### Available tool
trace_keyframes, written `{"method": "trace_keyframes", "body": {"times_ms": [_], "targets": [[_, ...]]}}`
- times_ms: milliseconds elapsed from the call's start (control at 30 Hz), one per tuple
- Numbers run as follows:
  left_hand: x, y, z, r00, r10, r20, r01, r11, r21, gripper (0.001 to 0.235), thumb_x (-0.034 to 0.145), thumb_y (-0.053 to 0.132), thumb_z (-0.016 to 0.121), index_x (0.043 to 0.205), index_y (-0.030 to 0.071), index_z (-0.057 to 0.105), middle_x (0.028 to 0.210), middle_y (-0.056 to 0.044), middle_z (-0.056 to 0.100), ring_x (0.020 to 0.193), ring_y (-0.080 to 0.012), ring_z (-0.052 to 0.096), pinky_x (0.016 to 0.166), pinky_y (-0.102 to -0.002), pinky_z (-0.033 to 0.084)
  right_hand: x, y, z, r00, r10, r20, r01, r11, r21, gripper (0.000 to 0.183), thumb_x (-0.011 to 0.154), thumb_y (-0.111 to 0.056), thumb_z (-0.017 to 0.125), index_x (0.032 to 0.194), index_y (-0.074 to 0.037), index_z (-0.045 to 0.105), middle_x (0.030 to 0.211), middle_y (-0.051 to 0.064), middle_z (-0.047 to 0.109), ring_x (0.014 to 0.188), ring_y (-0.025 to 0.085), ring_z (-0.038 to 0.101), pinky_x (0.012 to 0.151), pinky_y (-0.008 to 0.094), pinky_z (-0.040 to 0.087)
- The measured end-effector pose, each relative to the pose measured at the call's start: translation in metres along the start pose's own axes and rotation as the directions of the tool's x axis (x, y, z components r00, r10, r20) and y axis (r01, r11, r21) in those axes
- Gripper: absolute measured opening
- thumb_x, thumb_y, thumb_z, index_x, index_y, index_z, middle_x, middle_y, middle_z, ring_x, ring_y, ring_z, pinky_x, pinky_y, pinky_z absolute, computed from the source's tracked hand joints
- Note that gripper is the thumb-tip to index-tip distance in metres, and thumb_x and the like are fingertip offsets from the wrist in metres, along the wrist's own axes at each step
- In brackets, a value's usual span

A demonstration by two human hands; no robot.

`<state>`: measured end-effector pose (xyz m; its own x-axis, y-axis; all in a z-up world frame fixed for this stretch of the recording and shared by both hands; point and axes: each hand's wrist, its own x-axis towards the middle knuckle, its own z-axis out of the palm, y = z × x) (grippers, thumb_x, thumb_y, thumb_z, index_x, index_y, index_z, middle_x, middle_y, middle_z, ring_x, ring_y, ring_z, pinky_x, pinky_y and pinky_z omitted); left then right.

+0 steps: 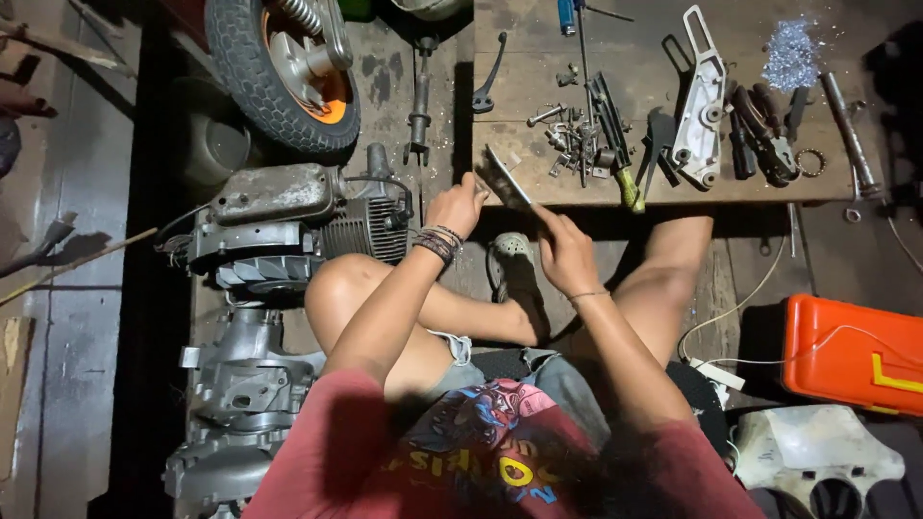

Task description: Cleaning small motorcycle engine parts using a brush and solvent on a wooden board.

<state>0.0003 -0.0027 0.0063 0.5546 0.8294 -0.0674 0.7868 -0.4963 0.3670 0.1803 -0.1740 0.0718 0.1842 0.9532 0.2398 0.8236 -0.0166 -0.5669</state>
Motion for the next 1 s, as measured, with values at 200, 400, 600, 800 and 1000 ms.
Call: {"method": "trace_keyframes", "body": {"times_ms": [200,400,600,800,1000], "targets": [[-0.001,-0.003,0.003,1.000,-0.020,0.004,0.020,1.000,0.016,0.045,0.105,0.048,0.039,0.120,0.007,0.049,0.087,-0.020,0.070,0.084,-0.0437,0.074,0.076,-0.057,0.059,0.058,-0.026,0.016,0.995,-0.065,-0.070,0.068,0.997,0.037,0.054,0.091,-0.005,0.061,0.142,-0.022,0.062,0.110,0.010,0.073,0.103,0.036,0.070,0.085,0.051,0.059],[0.001,-0.002,-0.004,0.999,-0.012,0.045,0.013,1.000,-0.023,0.046,0.106,0.048,0.038,0.120,0.005,0.049,0.088,-0.021,0.069,0.084,-0.0444,0.073,0.076,-0.054,0.059,0.024,-0.010,0.008,1.000,0.004,0.005,-0.003,0.999,-0.036,0.052,0.092,-0.004,0.060,0.141,-0.022,0.062,0.105,0.013,0.071,0.094,0.042,0.070,0.077,0.056,0.058],[0.003,-0.002,-0.001,0.998,-0.025,0.052,0.027,0.999,-0.033,0.051,0.107,0.047,0.037,0.129,0.001,0.047,0.092,-0.024,0.068,0.086,-0.0471,0.073,0.076,-0.057,0.058,0.031,-0.007,0.003,0.999,-0.033,-0.020,0.033,0.999,-0.039,0.053,0.092,-0.005,0.061,0.142,-0.023,0.062,0.110,0.015,0.071,0.101,0.042,0.070,0.079,0.056,0.058],[-0.002,0.004,-0.010,0.999,-0.022,0.048,0.024,0.998,-0.054,0.048,0.107,0.044,0.037,0.128,0.002,0.049,0.095,-0.024,0.070,0.090,-0.0473,0.072,0.080,-0.057,0.058,0.062,-0.016,0.023,0.998,-0.044,-0.053,0.042,0.999,-0.033,0.042,0.091,-0.013,0.065,0.132,-0.018,0.067,0.105,0.017,0.072,0.098,0.044,0.070,0.081,0.057,0.058],[0.002,-0.001,-0.002,0.997,-0.026,0.066,0.029,0.999,-0.036,0.051,0.106,0.046,0.038,0.132,0.003,0.045,0.096,-0.024,0.070,0.090,-0.0472,0.072,0.080,-0.057,0.058,0.013,0.000,0.008,1.000,0.028,0.013,-0.027,0.998,-0.060,0.046,0.093,-0.011,0.060,0.137,-0.025,0.064,0.100,0.009,0.070,0.094,0.037,0.071,0.078,0.051,0.060]]}}
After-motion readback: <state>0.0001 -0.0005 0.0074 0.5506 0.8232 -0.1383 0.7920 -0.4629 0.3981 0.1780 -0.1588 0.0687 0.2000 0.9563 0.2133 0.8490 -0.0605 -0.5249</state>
